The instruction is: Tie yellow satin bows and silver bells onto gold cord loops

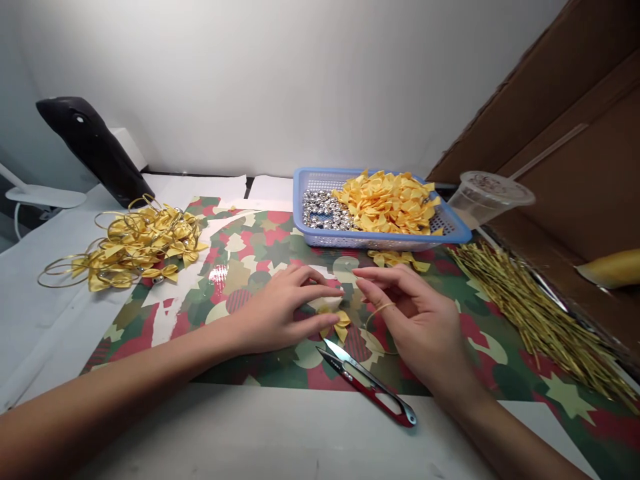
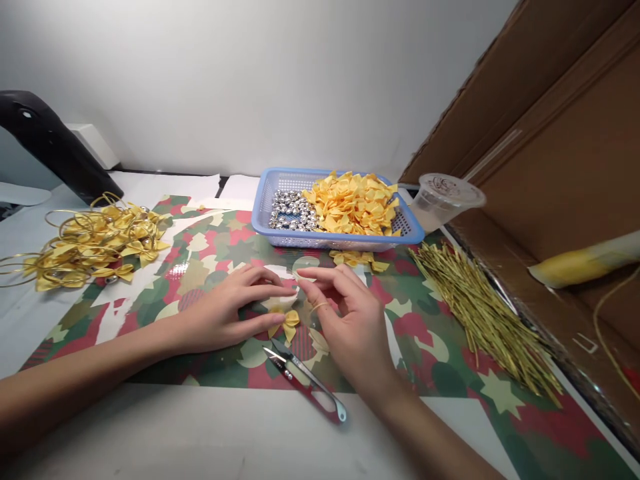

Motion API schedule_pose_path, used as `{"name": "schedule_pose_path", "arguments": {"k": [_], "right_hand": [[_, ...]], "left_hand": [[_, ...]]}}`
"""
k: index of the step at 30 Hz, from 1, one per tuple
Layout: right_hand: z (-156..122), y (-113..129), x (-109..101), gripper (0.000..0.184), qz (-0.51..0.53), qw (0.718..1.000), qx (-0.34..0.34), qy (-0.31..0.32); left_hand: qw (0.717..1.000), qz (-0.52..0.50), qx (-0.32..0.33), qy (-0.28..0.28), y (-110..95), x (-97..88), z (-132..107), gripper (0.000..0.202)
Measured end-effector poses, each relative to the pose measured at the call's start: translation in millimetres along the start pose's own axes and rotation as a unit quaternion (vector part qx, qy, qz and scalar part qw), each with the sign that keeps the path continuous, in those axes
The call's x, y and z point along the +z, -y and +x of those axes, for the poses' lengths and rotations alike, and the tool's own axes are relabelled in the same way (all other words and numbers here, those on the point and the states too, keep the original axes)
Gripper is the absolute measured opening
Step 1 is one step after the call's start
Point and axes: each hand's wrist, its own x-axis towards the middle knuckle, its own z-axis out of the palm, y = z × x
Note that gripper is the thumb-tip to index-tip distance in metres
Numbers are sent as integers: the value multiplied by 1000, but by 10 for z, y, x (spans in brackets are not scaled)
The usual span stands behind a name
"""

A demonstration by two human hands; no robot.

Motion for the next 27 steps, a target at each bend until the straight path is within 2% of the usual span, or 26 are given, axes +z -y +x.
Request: {"name": "schedule_pose_path", "arguments": {"k": [3,7,12,21,27], "right_hand": [[-1,-6,3,12,-8,1000,-5,2],[13,-13,-25,13,-21,1000,4,21],[33,12,-94,18,-43,998,16,49],[-35,58,-103,18,-136,981,-64,126],[-73,103,-54,20,-166,972,-57,157]], "left_hand": [[1000,-11,-12,5,-24,49,4,19],[998,-30,-58,-23,-45,35,-28,27],[996,-18,-90,-19,-30,13,-18,9],[985,-103,-113,-83,37,25,-10,8],[981,-111,-133,-90,39,40,-20,6]]}}
